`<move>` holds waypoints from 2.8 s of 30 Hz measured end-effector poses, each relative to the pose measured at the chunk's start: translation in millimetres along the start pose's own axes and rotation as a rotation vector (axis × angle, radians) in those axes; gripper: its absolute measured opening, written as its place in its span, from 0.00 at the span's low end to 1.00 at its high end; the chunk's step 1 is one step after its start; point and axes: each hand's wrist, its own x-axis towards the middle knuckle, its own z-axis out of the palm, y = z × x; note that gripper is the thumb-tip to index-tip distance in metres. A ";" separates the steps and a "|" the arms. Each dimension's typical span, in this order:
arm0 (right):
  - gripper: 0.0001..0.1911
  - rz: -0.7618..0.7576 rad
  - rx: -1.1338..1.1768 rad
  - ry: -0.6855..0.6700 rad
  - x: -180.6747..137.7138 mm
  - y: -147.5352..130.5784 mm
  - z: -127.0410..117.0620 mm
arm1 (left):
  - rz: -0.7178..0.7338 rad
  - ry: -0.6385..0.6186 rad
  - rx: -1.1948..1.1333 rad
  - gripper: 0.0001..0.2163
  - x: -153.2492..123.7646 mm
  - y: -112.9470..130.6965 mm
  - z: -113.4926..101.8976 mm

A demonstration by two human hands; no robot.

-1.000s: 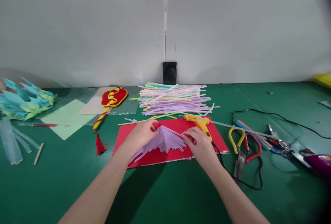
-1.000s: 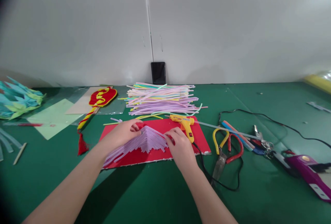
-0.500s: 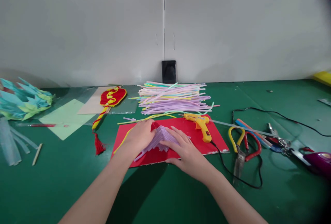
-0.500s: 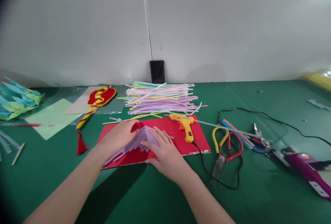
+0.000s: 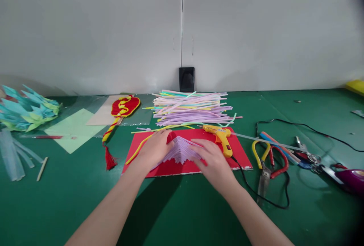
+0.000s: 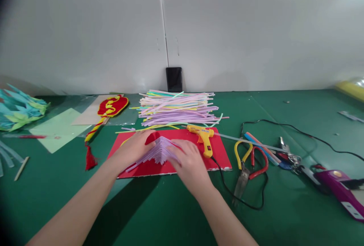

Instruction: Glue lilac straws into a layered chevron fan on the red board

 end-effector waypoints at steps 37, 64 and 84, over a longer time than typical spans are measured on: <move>0.09 0.166 -0.086 0.397 0.1 -8.9 -5.3 | 0.133 -0.041 -1.063 0.13 -29.8 71.5 31.1; 0.14 0.114 -0.201 0.350 -9.5 17.3 -88.2 | 0.160 -0.236 -1.727 0.18 -44.3 86.6 48.9; 0.09 -0.129 -0.353 0.229 -22.1 15.8 -116.1 | 0.356 -0.360 -1.574 0.21 -41.5 81.4 56.8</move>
